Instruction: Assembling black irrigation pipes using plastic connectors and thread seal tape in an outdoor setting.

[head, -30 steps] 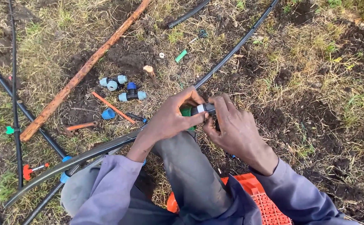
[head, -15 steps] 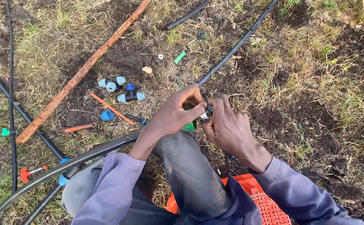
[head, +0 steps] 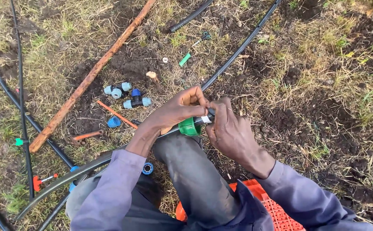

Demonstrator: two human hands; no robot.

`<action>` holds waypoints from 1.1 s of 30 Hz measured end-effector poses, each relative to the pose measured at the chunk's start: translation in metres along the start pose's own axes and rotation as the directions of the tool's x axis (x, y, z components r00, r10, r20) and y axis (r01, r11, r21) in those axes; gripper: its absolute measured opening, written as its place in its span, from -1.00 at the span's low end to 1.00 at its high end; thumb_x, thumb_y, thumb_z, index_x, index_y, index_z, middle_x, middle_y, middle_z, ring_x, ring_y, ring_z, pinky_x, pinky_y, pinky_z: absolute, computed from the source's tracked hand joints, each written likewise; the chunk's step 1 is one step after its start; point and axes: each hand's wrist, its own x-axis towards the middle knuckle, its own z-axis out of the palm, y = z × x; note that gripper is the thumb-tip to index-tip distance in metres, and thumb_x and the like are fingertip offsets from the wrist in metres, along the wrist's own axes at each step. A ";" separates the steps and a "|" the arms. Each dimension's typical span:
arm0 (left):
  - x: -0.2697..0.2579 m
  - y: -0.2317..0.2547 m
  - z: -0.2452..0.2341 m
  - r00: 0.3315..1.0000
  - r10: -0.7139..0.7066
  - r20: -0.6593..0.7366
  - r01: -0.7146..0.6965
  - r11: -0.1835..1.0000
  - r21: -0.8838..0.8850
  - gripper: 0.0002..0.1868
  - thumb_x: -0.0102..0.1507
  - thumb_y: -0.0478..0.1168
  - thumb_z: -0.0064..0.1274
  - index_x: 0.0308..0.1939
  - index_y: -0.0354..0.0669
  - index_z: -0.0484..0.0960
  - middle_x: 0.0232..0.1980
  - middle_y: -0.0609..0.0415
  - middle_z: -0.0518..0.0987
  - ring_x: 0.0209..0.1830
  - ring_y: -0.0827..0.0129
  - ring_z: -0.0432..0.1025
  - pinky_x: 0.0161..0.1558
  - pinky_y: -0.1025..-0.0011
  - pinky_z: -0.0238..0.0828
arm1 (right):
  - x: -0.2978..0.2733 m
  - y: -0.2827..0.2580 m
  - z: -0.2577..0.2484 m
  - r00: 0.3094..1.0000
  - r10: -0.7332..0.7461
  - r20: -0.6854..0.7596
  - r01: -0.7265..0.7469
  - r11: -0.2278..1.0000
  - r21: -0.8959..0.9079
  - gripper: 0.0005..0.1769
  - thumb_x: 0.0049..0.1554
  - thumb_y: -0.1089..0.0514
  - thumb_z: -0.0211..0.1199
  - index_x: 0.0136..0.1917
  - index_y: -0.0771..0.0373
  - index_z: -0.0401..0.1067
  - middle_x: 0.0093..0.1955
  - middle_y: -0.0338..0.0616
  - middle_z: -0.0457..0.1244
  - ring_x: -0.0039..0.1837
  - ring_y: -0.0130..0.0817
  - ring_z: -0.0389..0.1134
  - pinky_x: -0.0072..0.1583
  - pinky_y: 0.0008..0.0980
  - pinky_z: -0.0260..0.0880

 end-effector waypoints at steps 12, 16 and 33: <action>0.004 0.011 0.012 1.000 0.013 -0.015 -0.012 0.998 0.061 -0.71 0.25 -0.08 0.25 -0.13 -0.14 0.53 -0.24 0.15 0.44 -0.14 0.49 0.35 -0.05 0.44 0.35 | -0.003 0.015 0.004 0.996 -0.076 -0.048 0.078 0.996 0.035 -0.59 0.07 0.30 -0.02 0.20 0.21 0.12 0.02 -0.08 0.11 -0.42 0.01 0.44 -0.36 -0.05 0.58; -0.002 0.019 0.017 0.999 -0.009 -0.031 0.011 0.998 0.068 -0.69 0.24 -0.08 0.26 -0.10 -0.18 0.56 -0.22 0.10 0.47 -0.12 0.43 0.36 -0.05 0.41 0.36 | -0.006 0.016 0.002 0.998 -0.060 -0.019 0.061 0.996 0.062 -0.56 0.07 0.31 -0.02 0.24 0.26 0.10 0.05 -0.03 0.13 -0.38 0.09 0.45 -0.32 -0.01 0.61; -0.011 0.024 0.028 0.971 0.011 -0.239 0.001 0.999 0.051 -0.68 0.20 -0.01 0.33 -0.32 -0.13 0.58 -0.41 0.17 0.53 -0.37 0.63 0.31 -0.27 0.59 0.17 | -0.008 0.018 -0.036 0.989 0.021 0.145 -0.031 0.997 0.068 -0.33 0.24 -0.03 0.10 0.50 0.34 0.16 0.23 0.52 0.26 -0.59 -0.39 0.31 -0.43 -0.35 0.41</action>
